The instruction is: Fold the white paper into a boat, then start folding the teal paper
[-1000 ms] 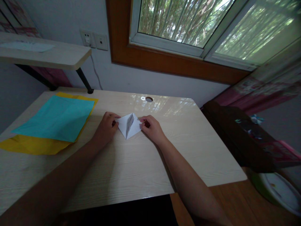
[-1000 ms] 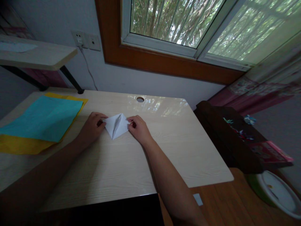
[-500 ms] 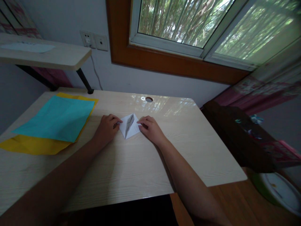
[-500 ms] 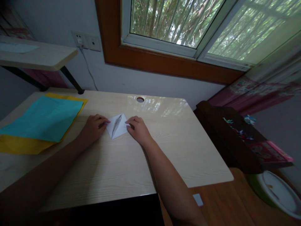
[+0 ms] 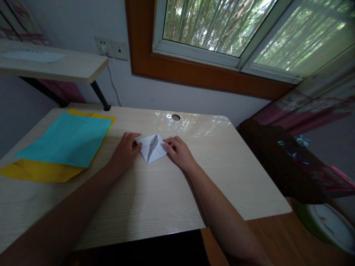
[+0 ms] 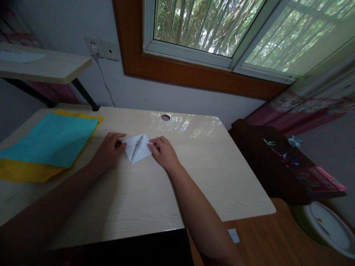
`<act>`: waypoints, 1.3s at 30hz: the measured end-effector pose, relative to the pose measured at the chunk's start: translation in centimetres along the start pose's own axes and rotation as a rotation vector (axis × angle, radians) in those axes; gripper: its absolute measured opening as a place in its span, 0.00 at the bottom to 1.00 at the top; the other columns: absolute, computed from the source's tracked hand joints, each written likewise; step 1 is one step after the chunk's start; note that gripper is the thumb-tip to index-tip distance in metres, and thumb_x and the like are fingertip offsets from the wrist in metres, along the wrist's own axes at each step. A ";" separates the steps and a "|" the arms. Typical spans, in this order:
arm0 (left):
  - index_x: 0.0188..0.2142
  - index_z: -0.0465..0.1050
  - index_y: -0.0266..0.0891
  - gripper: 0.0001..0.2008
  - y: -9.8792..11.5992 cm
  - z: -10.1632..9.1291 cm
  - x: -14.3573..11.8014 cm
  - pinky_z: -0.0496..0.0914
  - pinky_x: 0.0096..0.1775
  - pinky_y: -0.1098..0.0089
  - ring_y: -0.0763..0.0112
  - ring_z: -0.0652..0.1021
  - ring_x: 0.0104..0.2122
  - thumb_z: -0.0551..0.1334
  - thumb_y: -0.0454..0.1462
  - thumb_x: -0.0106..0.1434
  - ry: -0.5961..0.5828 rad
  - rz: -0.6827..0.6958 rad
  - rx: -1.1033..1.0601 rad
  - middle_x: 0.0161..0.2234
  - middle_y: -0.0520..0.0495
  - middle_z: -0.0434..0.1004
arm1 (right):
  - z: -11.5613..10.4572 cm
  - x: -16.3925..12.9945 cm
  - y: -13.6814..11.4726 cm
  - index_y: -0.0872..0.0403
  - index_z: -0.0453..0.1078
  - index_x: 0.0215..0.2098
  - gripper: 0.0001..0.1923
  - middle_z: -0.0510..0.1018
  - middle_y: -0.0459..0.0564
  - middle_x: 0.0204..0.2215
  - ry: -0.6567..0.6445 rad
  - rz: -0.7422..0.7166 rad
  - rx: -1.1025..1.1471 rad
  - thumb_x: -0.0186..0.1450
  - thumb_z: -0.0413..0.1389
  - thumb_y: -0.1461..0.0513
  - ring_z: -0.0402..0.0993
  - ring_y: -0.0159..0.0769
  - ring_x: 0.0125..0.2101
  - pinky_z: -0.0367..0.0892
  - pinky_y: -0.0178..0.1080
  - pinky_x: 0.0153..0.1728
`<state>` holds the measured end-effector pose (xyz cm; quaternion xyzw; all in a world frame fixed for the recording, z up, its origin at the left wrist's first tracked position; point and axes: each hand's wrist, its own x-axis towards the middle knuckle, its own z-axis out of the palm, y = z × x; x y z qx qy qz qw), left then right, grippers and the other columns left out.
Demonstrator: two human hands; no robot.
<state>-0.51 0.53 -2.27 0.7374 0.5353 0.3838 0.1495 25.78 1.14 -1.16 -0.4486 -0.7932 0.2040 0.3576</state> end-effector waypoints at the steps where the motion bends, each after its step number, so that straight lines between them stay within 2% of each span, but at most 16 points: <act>1: 0.53 0.68 0.42 0.16 0.1 0.0 0.0 0.74 0.48 0.60 0.69 0.75 0.37 0.60 0.35 0.66 0.006 -0.012 -0.012 0.48 0.45 0.66 | 0.0 0.0 0.0 0.51 0.76 0.49 0.12 0.77 0.51 0.38 -0.007 0.013 0.000 0.72 0.54 0.57 0.74 0.38 0.40 0.68 0.41 0.44; 6: 0.53 0.68 0.42 0.18 0.6 -0.3 -0.1 0.75 0.45 0.62 0.69 0.74 0.38 0.62 0.33 0.63 -0.006 0.010 -0.038 0.48 0.45 0.66 | 0.0 -0.1 -0.3 0.51 0.74 0.52 0.14 0.79 0.52 0.40 -0.044 0.045 0.059 0.72 0.54 0.55 0.74 0.37 0.37 0.68 0.40 0.41; 12: 0.51 0.70 0.43 0.16 1.8 -0.6 -0.1 0.76 0.42 0.66 0.64 0.73 0.46 0.62 0.32 0.63 0.029 0.087 -0.166 0.50 0.44 0.66 | -0.6 -0.1 -1.6 0.50 0.75 0.49 0.14 0.78 0.51 0.40 -0.058 -0.109 0.185 0.74 0.51 0.56 0.74 0.37 0.40 0.68 0.41 0.44; 15: 0.51 0.70 0.43 0.16 2.4 -0.8 -0.3 0.75 0.46 0.62 0.61 0.73 0.50 0.63 0.35 0.64 0.018 0.116 -0.162 0.50 0.44 0.69 | -1.0 -0.2 -2.3 0.48 0.73 0.53 0.15 0.77 0.51 0.42 -0.106 -0.136 0.214 0.73 0.53 0.54 0.74 0.38 0.42 0.69 0.43 0.46; 20: 0.54 0.69 0.44 0.16 2.7 -0.9 -0.7 0.74 0.47 0.62 0.61 0.77 0.46 0.62 0.38 0.66 -0.047 0.065 -0.133 0.49 0.45 0.75 | -1.2 -0.3 -2.7 0.46 0.70 0.58 0.21 0.76 0.52 0.46 -0.149 -0.149 0.274 0.68 0.59 0.52 0.73 0.39 0.43 0.69 0.43 0.46; 26: 0.55 0.68 0.42 0.18 2.4 -0.7 -0.5 0.73 0.50 0.60 0.59 0.77 0.50 0.62 0.39 0.66 -0.011 0.007 -0.089 0.52 0.44 0.77 | -1.0 -0.3 -2.6 0.46 0.73 0.56 0.20 0.74 0.49 0.40 -0.176 -0.128 0.284 0.66 0.62 0.55 0.71 0.36 0.37 0.70 0.40 0.40; 31: 0.57 0.67 0.43 0.22 2.4 -0.5 -0.5 0.72 0.54 0.59 0.59 0.77 0.53 0.61 0.36 0.63 -0.061 -0.015 -0.152 0.55 0.44 0.76 | -0.6 -0.6 -2.6 0.45 0.69 0.60 0.27 0.76 0.49 0.43 -0.281 -0.026 0.607 0.64 0.64 0.53 0.75 0.36 0.40 0.73 0.42 0.44; 33: 0.58 0.67 0.44 0.24 2.4 -0.5 -0.6 0.73 0.54 0.60 0.59 0.77 0.53 0.61 0.35 0.62 -0.101 -0.012 -0.193 0.56 0.45 0.76 | -0.2 -0.8 -2.4 0.45 0.66 0.62 0.29 0.77 0.49 0.44 -0.285 0.013 0.718 0.64 0.64 0.54 0.76 0.35 0.40 0.74 0.42 0.45; 35: 0.59 0.66 0.44 0.24 2.5 -0.5 -0.7 0.73 0.53 0.60 0.59 0.77 0.54 0.61 0.35 0.63 -0.139 -0.005 -0.226 0.57 0.44 0.76 | 0.1 -0.7 -2.2 0.45 0.67 0.61 0.29 0.77 0.49 0.43 -0.249 0.036 0.714 0.64 0.65 0.54 0.75 0.34 0.38 0.74 0.41 0.43; 39: 0.61 0.64 0.46 0.25 2.8 -0.5 -1.1 0.73 0.52 0.60 0.59 0.78 0.53 0.59 0.36 0.65 -0.251 0.035 -0.290 0.57 0.44 0.76 | 0.4 -0.4 -1.8 0.45 0.73 0.55 0.22 0.73 0.49 0.41 -0.139 -0.007 0.480 0.64 0.65 0.54 0.71 0.33 0.34 0.73 0.39 0.38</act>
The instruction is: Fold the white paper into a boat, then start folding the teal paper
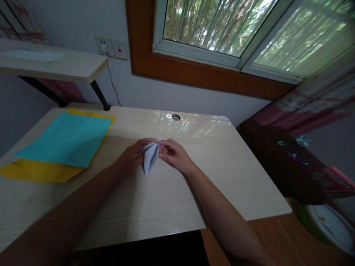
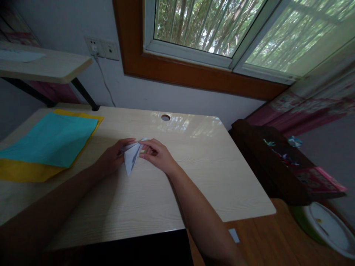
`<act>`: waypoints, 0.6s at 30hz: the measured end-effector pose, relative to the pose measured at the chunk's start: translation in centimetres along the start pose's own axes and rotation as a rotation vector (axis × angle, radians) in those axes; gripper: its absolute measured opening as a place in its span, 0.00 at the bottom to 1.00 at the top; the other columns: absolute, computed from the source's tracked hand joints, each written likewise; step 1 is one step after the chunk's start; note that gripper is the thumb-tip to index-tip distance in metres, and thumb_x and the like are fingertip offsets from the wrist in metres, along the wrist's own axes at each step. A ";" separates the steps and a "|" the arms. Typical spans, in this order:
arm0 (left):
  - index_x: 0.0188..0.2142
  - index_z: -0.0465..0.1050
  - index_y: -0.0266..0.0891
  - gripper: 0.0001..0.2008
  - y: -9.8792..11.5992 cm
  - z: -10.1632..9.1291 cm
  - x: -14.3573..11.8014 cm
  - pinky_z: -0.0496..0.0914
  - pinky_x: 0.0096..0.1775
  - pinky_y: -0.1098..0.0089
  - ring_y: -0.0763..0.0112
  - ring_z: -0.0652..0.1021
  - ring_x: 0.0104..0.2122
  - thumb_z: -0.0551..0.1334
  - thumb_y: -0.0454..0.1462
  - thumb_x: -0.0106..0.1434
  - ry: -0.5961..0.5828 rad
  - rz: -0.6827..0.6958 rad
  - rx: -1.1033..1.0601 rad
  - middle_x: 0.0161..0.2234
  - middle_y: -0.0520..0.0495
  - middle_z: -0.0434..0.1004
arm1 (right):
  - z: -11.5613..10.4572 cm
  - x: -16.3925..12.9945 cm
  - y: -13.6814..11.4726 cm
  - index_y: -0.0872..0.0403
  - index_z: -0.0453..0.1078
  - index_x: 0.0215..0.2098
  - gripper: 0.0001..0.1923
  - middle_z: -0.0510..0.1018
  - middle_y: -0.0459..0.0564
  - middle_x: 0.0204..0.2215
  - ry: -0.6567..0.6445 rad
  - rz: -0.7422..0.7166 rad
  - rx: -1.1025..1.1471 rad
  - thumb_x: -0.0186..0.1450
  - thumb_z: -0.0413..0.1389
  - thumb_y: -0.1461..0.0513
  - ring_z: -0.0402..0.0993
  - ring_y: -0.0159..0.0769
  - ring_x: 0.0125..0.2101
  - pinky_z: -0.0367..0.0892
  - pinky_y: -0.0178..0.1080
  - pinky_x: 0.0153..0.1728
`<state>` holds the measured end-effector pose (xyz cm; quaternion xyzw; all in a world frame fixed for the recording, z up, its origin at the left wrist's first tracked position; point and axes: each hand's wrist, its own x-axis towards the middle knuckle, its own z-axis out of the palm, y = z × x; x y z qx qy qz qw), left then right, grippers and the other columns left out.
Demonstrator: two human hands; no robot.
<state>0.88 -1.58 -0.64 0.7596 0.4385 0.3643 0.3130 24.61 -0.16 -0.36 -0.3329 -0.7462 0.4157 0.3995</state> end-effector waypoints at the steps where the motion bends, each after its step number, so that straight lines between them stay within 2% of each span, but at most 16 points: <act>1: 0.62 0.63 0.46 0.26 0.0 0.1 -0.1 0.74 0.52 0.60 0.60 0.79 0.53 0.59 0.36 0.65 -0.038 0.009 -0.024 0.56 0.44 0.77 | -0.1 0.1 0.0 0.45 0.74 0.53 0.20 0.72 0.50 0.42 0.032 -0.030 -0.063 0.63 0.65 0.54 0.71 0.34 0.36 0.73 0.40 0.39; 4: 0.65 0.59 0.49 0.29 0.1 0.2 -0.3 0.76 0.46 0.62 0.61 0.81 0.48 0.59 0.36 0.65 -0.131 0.021 -0.127 0.55 0.45 0.78 | -0.2 0.3 0.0 0.46 0.75 0.45 0.14 0.69 0.53 0.48 0.134 -0.109 -0.188 0.62 0.67 0.55 0.70 0.42 0.49 0.72 0.45 0.48; 6: 0.66 0.56 0.50 0.30 0.1 0.3 -0.4 0.76 0.43 0.63 0.62 0.82 0.45 0.59 0.35 0.65 -0.164 0.022 -0.193 0.54 0.45 0.79 | -0.2 0.4 0.0 0.48 0.74 0.41 0.13 0.71 0.54 0.48 0.137 -0.115 -0.195 0.61 0.68 0.54 0.68 0.45 0.53 0.69 0.48 0.52; 9: 0.66 0.56 0.50 0.30 0.0 0.4 -0.3 0.75 0.46 0.62 0.63 0.82 0.46 0.59 0.35 0.66 -0.144 0.000 -0.261 0.54 0.45 0.79 | 0.0 0.3 0.3 0.50 0.71 0.40 0.13 0.75 0.50 0.40 0.064 -0.033 -0.106 0.64 0.65 0.53 0.73 0.39 0.42 0.71 0.42 0.44; 11: 0.65 0.57 0.49 0.27 -0.1 0.5 -0.1 0.75 0.47 0.62 0.62 0.81 0.48 0.59 0.38 0.68 -0.087 -0.033 -0.323 0.54 0.44 0.79 | 0.2 0.2 0.4 0.51 0.69 0.39 0.13 0.76 0.47 0.35 0.070 0.025 -0.042 0.64 0.65 0.53 0.73 0.35 0.36 0.70 0.38 0.38; 15: 0.62 0.60 0.46 0.20 -0.3 0.5 0.2 0.77 0.44 0.62 0.64 0.80 0.45 0.53 0.46 0.73 0.066 -0.103 -0.499 0.56 0.40 0.75 | 0.1 0.3 0.6 0.51 0.68 0.36 0.14 0.74 0.44 0.30 0.217 0.133 0.053 0.64 0.64 0.52 0.71 0.31 0.28 0.67 0.35 0.30; 18: 0.62 0.59 0.48 0.22 -0.4 0.5 0.2 0.78 0.41 0.63 0.66 0.80 0.42 0.54 0.50 0.72 0.124 -0.104 -0.521 0.62 0.39 0.67 | -0.1 0.4 0.9 0.51 0.67 0.35 0.14 0.72 0.41 0.25 0.302 0.203 0.120 0.63 0.63 0.51 0.69 0.29 0.23 0.65 0.34 0.25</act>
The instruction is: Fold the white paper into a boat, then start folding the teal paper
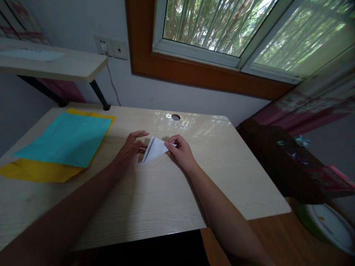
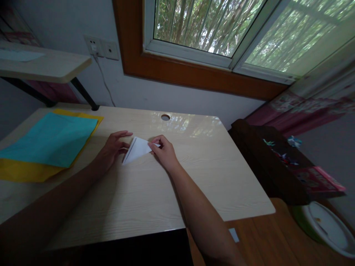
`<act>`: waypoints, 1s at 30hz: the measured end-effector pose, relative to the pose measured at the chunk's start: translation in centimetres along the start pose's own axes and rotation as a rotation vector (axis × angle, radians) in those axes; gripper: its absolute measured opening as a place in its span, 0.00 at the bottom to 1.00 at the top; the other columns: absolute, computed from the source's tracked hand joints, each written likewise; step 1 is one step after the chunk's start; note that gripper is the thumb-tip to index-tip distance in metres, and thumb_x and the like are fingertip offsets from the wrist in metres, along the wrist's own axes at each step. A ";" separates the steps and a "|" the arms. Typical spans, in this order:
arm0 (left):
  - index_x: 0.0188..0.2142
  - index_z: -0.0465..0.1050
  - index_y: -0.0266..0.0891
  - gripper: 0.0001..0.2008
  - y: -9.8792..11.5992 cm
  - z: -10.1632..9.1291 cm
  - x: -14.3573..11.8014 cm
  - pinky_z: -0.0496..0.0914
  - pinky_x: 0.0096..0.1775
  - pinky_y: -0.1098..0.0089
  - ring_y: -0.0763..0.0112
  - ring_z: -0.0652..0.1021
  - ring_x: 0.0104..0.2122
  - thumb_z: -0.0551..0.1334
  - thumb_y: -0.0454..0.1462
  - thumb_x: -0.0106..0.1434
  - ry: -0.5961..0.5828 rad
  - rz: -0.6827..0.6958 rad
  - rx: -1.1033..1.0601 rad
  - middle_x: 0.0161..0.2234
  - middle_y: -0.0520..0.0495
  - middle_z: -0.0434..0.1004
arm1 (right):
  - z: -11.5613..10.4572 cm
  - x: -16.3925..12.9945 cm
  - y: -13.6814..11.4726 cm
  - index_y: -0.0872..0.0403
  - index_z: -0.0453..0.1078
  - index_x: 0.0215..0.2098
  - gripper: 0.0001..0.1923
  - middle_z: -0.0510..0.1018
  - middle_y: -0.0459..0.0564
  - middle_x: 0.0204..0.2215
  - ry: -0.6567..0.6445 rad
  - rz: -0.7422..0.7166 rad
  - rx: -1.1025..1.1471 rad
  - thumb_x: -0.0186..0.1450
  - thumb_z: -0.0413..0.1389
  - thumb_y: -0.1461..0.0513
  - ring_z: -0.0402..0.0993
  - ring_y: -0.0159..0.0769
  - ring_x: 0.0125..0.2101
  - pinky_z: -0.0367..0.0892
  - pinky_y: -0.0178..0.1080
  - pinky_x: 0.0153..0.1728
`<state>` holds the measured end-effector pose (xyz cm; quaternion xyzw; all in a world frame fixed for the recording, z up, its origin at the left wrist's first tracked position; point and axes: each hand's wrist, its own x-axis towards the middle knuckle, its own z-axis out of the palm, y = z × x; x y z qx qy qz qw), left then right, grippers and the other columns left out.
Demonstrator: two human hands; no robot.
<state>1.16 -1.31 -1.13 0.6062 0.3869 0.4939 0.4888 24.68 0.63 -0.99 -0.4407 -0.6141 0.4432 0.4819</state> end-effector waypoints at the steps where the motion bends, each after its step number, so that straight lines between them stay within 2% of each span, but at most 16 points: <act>1: 0.63 0.59 0.50 0.25 0.1 0.0 -0.1 0.78 0.40 0.64 0.65 0.79 0.44 0.58 0.50 0.70 -0.013 0.018 0.034 0.64 0.39 0.63 | 0.0 0.1 0.1 0.51 0.67 0.35 0.14 0.72 0.41 0.25 0.018 0.013 0.018 0.63 0.63 0.52 0.69 0.29 0.22 0.65 0.33 0.24; 3: 0.63 0.59 0.52 0.31 0.3 0.0 -0.2 0.78 0.42 0.64 0.62 0.77 0.49 0.67 0.47 0.63 -0.067 0.077 0.142 0.68 0.39 0.56 | -0.1 0.2 0.3 0.51 0.67 0.35 0.14 0.72 0.41 0.25 0.039 0.028 0.044 0.63 0.63 0.52 0.70 0.29 0.22 0.66 0.33 0.23; 5: 0.61 0.63 0.52 0.32 0.5 0.1 -0.4 0.78 0.44 0.64 0.58 0.73 0.56 0.71 0.42 0.59 -0.119 0.154 0.270 0.68 0.41 0.53 | -0.1 0.1 0.4 0.52 0.68 0.35 0.13 0.73 0.41 0.26 0.043 0.038 0.056 0.63 0.63 0.53 0.71 0.28 0.22 0.66 0.33 0.23; 8: 0.53 0.73 0.49 0.19 0.7 0.1 -0.3 0.78 0.45 0.64 0.55 0.67 0.62 0.68 0.38 0.62 -0.125 0.244 0.420 0.64 0.42 0.59 | -0.1 0.0 0.4 0.52 0.69 0.36 0.12 0.72 0.40 0.25 0.024 0.049 0.052 0.63 0.63 0.53 0.71 0.28 0.22 0.66 0.32 0.23; 11: 0.51 0.75 0.47 0.14 0.5 -0.1 0.0 0.78 0.48 0.62 0.58 0.71 0.59 0.64 0.36 0.66 -0.087 0.298 0.500 0.60 0.42 0.67 | -0.1 -0.1 0.2 0.51 0.69 0.37 0.12 0.71 0.39 0.24 -0.025 0.056 0.074 0.64 0.62 0.53 0.71 0.28 0.21 0.66 0.33 0.24; 15: 0.59 0.71 0.46 0.22 -0.1 -0.4 0.5 0.71 0.58 0.53 0.56 0.70 0.61 0.66 0.37 0.65 -0.094 0.414 0.610 0.63 0.40 0.65 | 0.1 -0.2 -0.1 0.51 0.71 0.38 0.11 0.70 0.39 0.23 -0.070 0.070 0.155 0.64 0.62 0.53 0.69 0.28 0.21 0.67 0.33 0.25; 17: 0.61 0.69 0.45 0.26 -0.3 -0.4 0.5 0.69 0.60 0.51 0.55 0.70 0.61 0.67 0.38 0.64 -0.125 0.451 0.633 0.64 0.39 0.65 | 0.0 -0.3 -0.2 0.51 0.71 0.37 0.11 0.70 0.39 0.23 -0.067 0.079 0.195 0.63 0.63 0.53 0.69 0.28 0.21 0.67 0.33 0.25; 22: 0.58 0.72 0.43 0.19 -0.2 -0.1 0.4 0.71 0.58 0.54 0.59 0.76 0.55 0.64 0.39 0.68 -0.147 0.395 0.611 0.56 0.41 0.76 | -0.1 -0.4 -0.8 0.52 0.73 0.36 0.11 0.74 0.42 0.24 -0.054 0.061 0.186 0.64 0.63 0.53 0.70 0.28 0.22 0.63 0.33 0.24; 26: 0.56 0.73 0.44 0.17 0.1 0.0 0.3 0.72 0.57 0.57 0.60 0.78 0.54 0.62 0.38 0.69 -0.175 0.375 0.615 0.55 0.42 0.78 | -0.1 -0.5 -1.2 0.53 0.73 0.34 0.13 0.74 0.43 0.23 -0.062 0.022 0.133 0.63 0.63 0.52 0.70 0.30 0.24 0.64 0.34 0.27; 30: 0.58 0.70 0.45 0.19 0.5 0.1 0.0 0.72 0.55 0.61 0.63 0.78 0.52 0.59 0.34 0.68 -0.199 0.391 0.688 0.53 0.44 0.78 | 0.1 -0.6 -1.3 0.52 0.73 0.36 0.13 0.74 0.44 0.28 -0.114 -0.055 0.071 0.62 0.65 0.52 0.70 0.31 0.28 0.65 0.35 0.30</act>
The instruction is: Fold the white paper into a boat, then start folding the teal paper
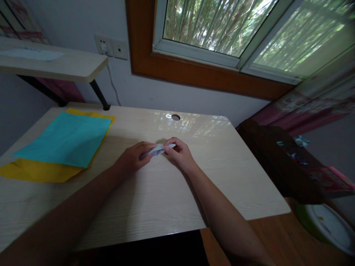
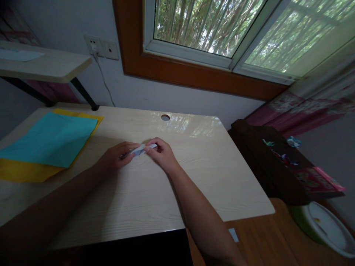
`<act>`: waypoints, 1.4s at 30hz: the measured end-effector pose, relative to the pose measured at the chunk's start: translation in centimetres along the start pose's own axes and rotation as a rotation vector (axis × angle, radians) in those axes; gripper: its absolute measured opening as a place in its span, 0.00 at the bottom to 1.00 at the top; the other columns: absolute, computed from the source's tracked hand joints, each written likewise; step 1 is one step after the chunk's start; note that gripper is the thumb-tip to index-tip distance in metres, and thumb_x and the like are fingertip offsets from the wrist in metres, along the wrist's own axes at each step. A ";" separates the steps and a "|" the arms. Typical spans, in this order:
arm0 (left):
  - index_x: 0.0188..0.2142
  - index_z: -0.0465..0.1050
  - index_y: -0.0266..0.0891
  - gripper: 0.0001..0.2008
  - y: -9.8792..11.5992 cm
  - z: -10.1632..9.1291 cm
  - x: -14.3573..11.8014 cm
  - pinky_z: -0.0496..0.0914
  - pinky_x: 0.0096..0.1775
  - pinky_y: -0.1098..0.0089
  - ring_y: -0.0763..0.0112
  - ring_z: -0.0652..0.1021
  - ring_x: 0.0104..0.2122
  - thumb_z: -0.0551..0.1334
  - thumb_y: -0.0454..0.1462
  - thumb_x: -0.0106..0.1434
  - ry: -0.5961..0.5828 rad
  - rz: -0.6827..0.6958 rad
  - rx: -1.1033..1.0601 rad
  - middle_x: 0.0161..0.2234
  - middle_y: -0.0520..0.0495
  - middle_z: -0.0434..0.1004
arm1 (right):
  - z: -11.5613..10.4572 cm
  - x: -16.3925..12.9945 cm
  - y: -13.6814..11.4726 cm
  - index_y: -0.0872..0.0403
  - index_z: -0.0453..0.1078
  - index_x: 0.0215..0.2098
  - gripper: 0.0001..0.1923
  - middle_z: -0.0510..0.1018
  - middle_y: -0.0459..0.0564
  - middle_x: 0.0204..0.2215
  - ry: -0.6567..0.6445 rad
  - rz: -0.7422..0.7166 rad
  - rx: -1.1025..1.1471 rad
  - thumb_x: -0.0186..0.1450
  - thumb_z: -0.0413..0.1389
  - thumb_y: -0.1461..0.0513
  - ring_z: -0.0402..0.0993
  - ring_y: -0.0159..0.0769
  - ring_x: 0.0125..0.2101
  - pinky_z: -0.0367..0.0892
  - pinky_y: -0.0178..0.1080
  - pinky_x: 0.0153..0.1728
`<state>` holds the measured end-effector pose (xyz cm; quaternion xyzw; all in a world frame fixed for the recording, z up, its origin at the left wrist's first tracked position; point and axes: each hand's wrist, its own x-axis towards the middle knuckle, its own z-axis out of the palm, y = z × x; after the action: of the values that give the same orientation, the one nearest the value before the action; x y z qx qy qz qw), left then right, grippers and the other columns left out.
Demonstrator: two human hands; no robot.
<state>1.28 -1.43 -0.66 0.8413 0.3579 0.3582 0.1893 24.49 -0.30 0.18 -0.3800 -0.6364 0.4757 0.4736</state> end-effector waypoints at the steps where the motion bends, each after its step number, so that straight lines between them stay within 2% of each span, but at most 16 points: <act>1: 0.58 0.69 0.45 0.19 0.2 0.0 0.0 0.72 0.54 0.62 0.63 0.78 0.52 0.59 0.34 0.68 -0.008 -0.004 0.031 0.52 0.44 0.77 | 0.1 0.0 0.0 0.51 0.73 0.36 0.13 0.74 0.44 0.30 -0.014 -0.036 -0.030 0.62 0.65 0.53 0.70 0.31 0.29 0.66 0.36 0.31; 5: 0.57 0.70 0.45 0.18 0.7 -0.2 0.0 0.75 0.47 0.63 0.62 0.78 0.49 0.58 0.36 0.69 -0.031 -0.054 0.162 0.50 0.44 0.76 | 0.7 -0.2 -0.1 0.51 0.71 0.39 0.12 0.73 0.46 0.34 -0.079 -0.202 -0.139 0.62 0.65 0.55 0.71 0.33 0.35 0.68 0.37 0.36; 8: 0.55 0.71 0.45 0.16 0.9 -0.2 0.0 0.74 0.46 0.65 0.63 0.78 0.47 0.55 0.36 0.71 -0.014 -0.100 0.150 0.49 0.44 0.75 | 1.1 -0.3 -0.2 0.50 0.68 0.43 0.13 0.73 0.47 0.37 -0.091 -0.231 -0.206 0.63 0.64 0.57 0.71 0.34 0.36 0.69 0.38 0.38; 12: 0.52 0.72 0.42 0.14 0.9 -0.3 0.2 0.71 0.52 0.62 0.63 0.76 0.48 0.52 0.35 0.71 0.145 -0.137 0.045 0.47 0.44 0.75 | 1.4 -0.3 0.4 0.48 0.63 0.54 0.22 0.72 0.47 0.37 -0.102 -0.196 -0.242 0.64 0.62 0.60 0.70 0.34 0.34 0.70 0.38 0.37; 15: 0.51 0.71 0.41 0.14 0.8 -0.5 0.2 0.71 0.51 0.61 0.63 0.76 0.47 0.52 0.33 0.70 0.223 -0.179 -0.023 0.46 0.46 0.75 | 1.3 -0.2 0.9 0.48 0.61 0.58 0.24 0.71 0.45 0.35 -0.155 -0.165 -0.262 0.65 0.60 0.60 0.70 0.33 0.32 0.70 0.37 0.35; 18: 0.51 0.71 0.41 0.14 0.7 -0.5 0.1 0.71 0.50 0.61 0.63 0.76 0.48 0.53 0.32 0.69 0.226 -0.170 -0.055 0.46 0.46 0.75 | 1.0 0.0 0.9 0.49 0.65 0.56 0.19 0.74 0.46 0.36 -0.145 -0.176 -0.333 0.67 0.58 0.62 0.71 0.32 0.33 0.70 0.37 0.35; 22: 0.53 0.70 0.42 0.16 0.7 -0.4 0.1 0.71 0.52 0.60 0.63 0.75 0.50 0.56 0.32 0.67 0.224 -0.091 -0.085 0.49 0.44 0.74 | 0.6 0.3 0.5 0.50 0.73 0.47 0.10 0.76 0.48 0.36 -0.076 -0.279 -0.455 0.67 0.56 0.64 0.73 0.34 0.36 0.70 0.38 0.39; 25: 0.55 0.68 0.43 0.20 0.6 -0.2 0.1 0.73 0.52 0.57 0.60 0.73 0.54 0.59 0.30 0.64 0.217 -0.050 -0.127 0.53 0.42 0.71 | 0.4 0.4 0.3 0.50 0.74 0.45 0.12 0.76 0.48 0.36 -0.021 -0.340 -0.468 0.65 0.55 0.67 0.73 0.35 0.37 0.69 0.39 0.40; 30: 0.60 0.63 0.45 0.28 0.4 0.1 0.0 0.74 0.52 0.55 0.56 0.69 0.61 0.61 0.28 0.60 0.215 -0.114 -0.265 0.61 0.38 0.66 | 0.3 0.4 0.4 0.49 0.74 0.44 0.13 0.77 0.49 0.37 0.042 -0.404 -0.471 0.64 0.55 0.68 0.73 0.37 0.39 0.70 0.42 0.41; 33: 0.59 0.64 0.46 0.28 0.2 0.2 0.0 0.75 0.52 0.55 0.56 0.68 0.62 0.61 0.29 0.60 0.220 -0.119 -0.311 0.63 0.38 0.64 | 0.3 0.4 0.4 0.48 0.73 0.44 0.13 0.77 0.50 0.39 0.046 -0.418 -0.474 0.64 0.55 0.68 0.73 0.38 0.40 0.71 0.43 0.42; 39: 0.58 0.66 0.45 0.27 -0.1 0.2 0.0 0.75 0.52 0.57 0.58 0.72 0.59 0.59 0.27 0.59 0.200 -0.149 -0.340 0.62 0.39 0.66 | 0.2 0.4 0.4 0.48 0.72 0.44 0.13 0.77 0.51 0.41 0.027 -0.454 -0.492 0.63 0.55 0.69 0.74 0.40 0.43 0.71 0.45 0.45; 42: 0.58 0.66 0.46 0.27 -0.3 0.1 0.0 0.74 0.54 0.56 0.58 0.71 0.60 0.58 0.26 0.60 0.162 -0.100 -0.294 0.62 0.40 0.66 | 0.3 0.3 0.3 0.48 0.72 0.47 0.17 0.75 0.52 0.43 0.003 -0.469 -0.486 0.63 0.54 0.70 0.73 0.40 0.45 0.71 0.47 0.47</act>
<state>1.23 -1.26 -0.88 0.7540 0.3570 0.4637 0.2984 24.17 -0.03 -0.09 -0.3257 -0.8005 0.1877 0.4668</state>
